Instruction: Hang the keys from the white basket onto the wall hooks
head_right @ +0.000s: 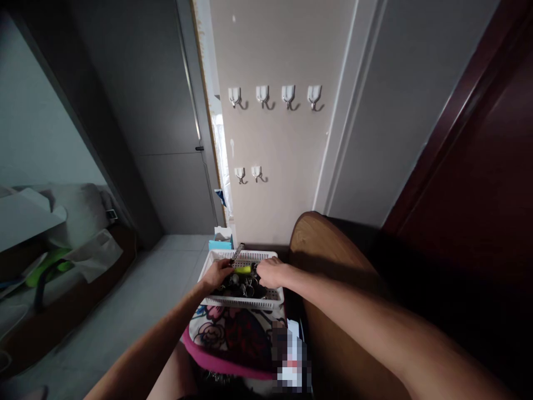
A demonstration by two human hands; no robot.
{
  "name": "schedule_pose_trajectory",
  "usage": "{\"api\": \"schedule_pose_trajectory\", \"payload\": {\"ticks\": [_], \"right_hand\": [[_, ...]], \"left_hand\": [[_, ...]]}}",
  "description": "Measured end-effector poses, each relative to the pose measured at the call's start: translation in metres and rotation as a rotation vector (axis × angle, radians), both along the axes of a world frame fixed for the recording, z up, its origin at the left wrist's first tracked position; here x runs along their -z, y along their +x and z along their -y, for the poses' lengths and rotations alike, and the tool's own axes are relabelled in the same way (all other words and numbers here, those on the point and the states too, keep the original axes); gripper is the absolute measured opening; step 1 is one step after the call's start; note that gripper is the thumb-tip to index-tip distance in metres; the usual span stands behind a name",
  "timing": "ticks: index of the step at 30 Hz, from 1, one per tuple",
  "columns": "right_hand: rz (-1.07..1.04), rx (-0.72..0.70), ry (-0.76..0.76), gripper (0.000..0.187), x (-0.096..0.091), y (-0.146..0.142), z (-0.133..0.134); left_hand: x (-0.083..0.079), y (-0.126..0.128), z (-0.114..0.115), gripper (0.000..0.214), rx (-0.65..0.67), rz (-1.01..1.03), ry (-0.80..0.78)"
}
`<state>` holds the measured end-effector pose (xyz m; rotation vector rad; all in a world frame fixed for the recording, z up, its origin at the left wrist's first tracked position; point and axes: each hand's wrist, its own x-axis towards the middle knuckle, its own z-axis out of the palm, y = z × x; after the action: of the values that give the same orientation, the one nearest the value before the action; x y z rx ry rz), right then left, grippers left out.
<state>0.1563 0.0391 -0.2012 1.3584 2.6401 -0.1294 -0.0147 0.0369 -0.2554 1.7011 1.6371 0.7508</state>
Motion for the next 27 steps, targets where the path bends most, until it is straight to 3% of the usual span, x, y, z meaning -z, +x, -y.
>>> {"api": "schedule_pose_trajectory", "payload": {"ticks": [10, 13, 19, 23, 27], "right_hand": [[-0.278, -0.105, -0.055, 0.029, 0.009, -0.009, -0.007], [-0.345, -0.081, -0.074, 0.027, 0.013, -0.013, -0.008], [-0.412, 0.080, -0.086, 0.028, 0.001, -0.011, -0.015], [-0.432, 0.096, -0.037, 0.024, -0.005, -0.006, -0.023], [-0.482, 0.035, 0.097, 0.040, -0.004, -0.005, -0.024]], "left_hand": [[-0.008, 0.008, -0.003, 0.027, -0.148, 0.297, 0.043], [-0.011, 0.017, -0.005, 0.029, -0.195, 0.415, 0.014], [-0.021, 0.029, -0.003, 0.019, -0.165, 0.750, -0.079], [-0.024, 0.028, -0.001, 0.011, -0.131, 0.865, -0.134], [-0.030, 0.029, -0.002, 0.015, -0.101, 1.008, -0.185]]}}
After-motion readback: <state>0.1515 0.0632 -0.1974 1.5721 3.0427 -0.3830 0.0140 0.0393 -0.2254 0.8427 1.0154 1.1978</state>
